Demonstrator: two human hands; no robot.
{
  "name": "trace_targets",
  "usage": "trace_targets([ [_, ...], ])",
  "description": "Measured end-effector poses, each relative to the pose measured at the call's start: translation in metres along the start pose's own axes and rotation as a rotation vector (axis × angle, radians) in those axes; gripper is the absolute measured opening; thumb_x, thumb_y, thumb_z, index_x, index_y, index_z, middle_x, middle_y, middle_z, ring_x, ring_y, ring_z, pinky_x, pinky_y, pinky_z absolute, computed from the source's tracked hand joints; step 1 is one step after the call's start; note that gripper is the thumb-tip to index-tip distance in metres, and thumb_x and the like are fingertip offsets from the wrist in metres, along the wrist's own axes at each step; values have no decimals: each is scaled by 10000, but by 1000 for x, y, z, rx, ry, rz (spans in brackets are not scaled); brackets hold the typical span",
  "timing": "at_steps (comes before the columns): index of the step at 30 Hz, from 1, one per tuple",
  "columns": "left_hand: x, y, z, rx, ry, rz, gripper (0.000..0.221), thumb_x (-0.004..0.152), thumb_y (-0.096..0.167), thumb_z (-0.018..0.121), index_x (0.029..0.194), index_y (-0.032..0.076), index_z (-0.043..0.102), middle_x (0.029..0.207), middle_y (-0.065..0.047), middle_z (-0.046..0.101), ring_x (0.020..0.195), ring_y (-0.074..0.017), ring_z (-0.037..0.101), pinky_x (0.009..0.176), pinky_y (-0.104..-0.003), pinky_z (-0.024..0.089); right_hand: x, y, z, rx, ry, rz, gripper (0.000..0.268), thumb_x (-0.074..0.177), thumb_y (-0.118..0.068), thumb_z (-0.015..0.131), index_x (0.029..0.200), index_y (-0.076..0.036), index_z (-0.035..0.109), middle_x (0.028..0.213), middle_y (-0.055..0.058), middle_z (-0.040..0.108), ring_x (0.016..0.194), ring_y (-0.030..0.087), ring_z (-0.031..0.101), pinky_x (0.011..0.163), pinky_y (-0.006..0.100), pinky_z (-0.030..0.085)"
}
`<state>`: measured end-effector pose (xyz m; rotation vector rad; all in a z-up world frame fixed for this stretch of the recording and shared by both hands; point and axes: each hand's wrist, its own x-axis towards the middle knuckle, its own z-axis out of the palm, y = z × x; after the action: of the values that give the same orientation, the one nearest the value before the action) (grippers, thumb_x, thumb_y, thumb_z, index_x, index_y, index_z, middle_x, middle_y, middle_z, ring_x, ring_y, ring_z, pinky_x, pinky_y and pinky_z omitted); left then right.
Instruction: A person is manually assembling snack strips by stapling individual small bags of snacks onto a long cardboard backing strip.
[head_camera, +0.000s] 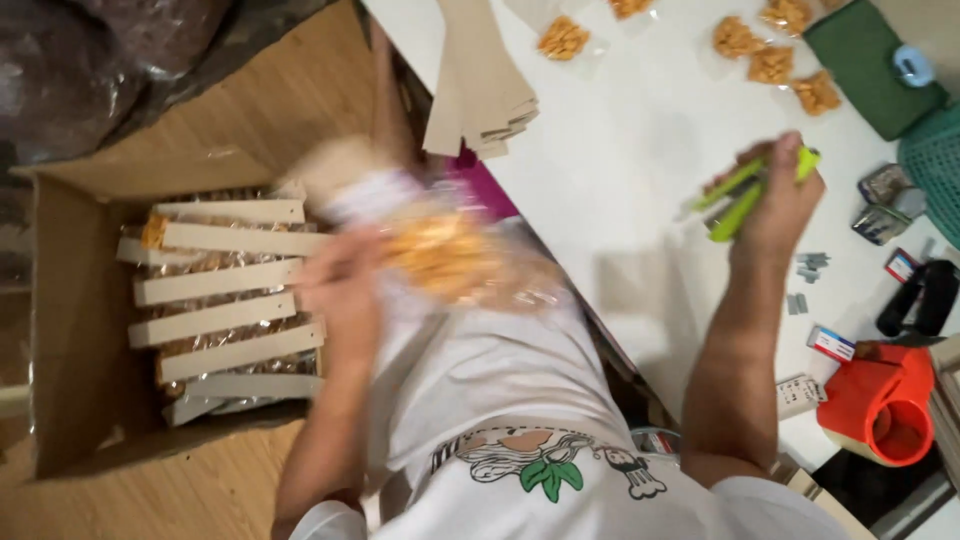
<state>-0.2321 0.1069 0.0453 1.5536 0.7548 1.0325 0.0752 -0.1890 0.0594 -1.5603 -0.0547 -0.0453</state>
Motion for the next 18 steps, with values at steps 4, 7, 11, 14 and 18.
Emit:
trace_targets([
  [4,0,28,-121,251,343,395,475,986,-77,834,645,48,527,618,32,355,619,-98,278,611,-321,228,-20,17,-16,62,57,199,424,983,-512,629,851,-110,609,739,39,593,606,184,652,583,344,586],
  [7,-6,-8,-192,351,322,697,95,1093,-160,717,1000,-149,731,828,-229,719,689,-294,684,519,-343,474,-36,32,-23,-25,17,293,392,1060,-429,591,880,-80,586,755,71,593,615,177,617,564,336,568],
  [11,-22,-35,-197,776,54,274,139,1087,94,684,1154,-24,717,1138,-207,646,987,-298,594,709,-402,507,-35,55,-32,-178,-64,292,323,1060,-416,600,1011,-97,614,862,45,637,609,174,643,572,307,554],
  [14,-15,-22,-143,797,-180,-95,482,908,71,673,1387,42,628,1452,-249,561,1321,-435,515,958,-535,477,-26,82,-36,-231,-138,208,377,1087,-459,611,998,-94,646,784,83,641,614,180,659,587,309,564],
  [18,14,-53,-52,518,-349,204,431,879,-68,667,1303,-120,605,1266,-359,613,1223,-549,546,1062,-605,421,-25,93,-25,-440,-257,127,441,1117,-488,590,900,-120,698,638,109,645,544,191,649,557,313,538],
])
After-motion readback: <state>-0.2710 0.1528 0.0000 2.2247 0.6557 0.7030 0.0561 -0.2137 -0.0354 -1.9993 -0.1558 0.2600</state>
